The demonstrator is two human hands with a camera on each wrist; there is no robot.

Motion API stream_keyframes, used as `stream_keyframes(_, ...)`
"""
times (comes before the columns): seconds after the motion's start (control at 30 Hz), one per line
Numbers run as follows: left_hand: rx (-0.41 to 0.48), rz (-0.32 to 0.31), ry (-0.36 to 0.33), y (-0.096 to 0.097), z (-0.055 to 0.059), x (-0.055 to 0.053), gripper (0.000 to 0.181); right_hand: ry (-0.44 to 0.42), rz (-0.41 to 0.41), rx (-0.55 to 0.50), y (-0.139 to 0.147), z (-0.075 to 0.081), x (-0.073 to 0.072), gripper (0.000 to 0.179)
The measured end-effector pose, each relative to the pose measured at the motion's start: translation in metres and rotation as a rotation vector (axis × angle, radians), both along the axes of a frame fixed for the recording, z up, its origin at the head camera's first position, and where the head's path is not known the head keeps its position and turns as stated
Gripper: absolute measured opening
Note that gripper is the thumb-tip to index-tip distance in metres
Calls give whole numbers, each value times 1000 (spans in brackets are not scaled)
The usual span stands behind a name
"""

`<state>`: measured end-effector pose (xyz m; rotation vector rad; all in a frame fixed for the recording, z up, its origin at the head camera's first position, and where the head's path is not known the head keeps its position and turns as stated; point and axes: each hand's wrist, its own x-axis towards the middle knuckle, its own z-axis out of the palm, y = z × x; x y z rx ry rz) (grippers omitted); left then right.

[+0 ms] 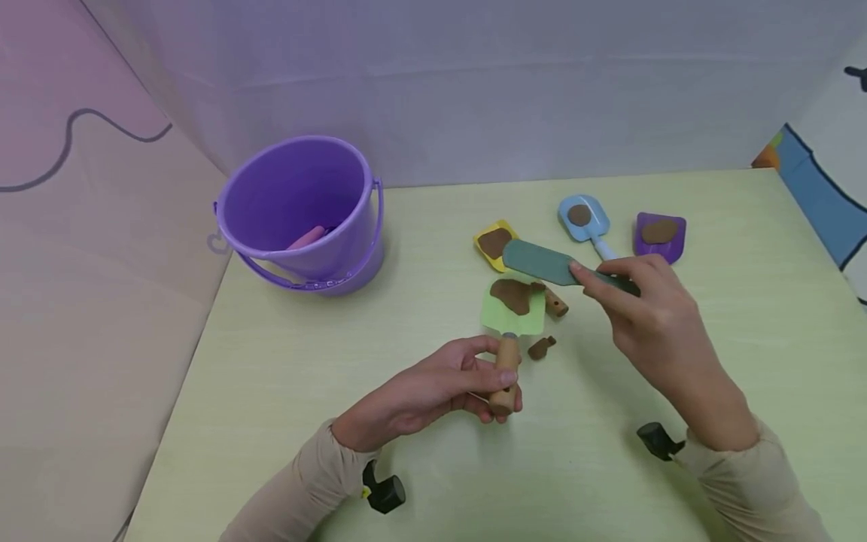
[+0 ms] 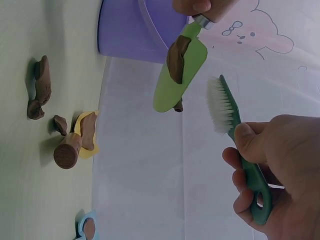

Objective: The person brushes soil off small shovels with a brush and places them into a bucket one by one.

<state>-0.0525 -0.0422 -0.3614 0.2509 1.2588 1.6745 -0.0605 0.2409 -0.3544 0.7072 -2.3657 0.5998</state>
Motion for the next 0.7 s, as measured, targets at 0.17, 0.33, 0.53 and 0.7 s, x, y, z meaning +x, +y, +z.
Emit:
stream_keyframes(0.17, -4, 2, 7, -1, 0, -1, 31, -16, 68, 12, 2, 2, 1, 60)
stream_keyframes(0.33, 2, 3, 18, -2, 2, -2, 30, -28, 156, 23, 2, 3, 2, 58)
stream_keyframes(0.53, -4, 8, 30, -3, 3, -3, 29, -53, 161, 63, 4, 5, 4, 56)
stream_keyframes(0.7, -2, 15, 42, -3, 3, -3, 31, -93, 129, 92, 5, 6, 6, 58)
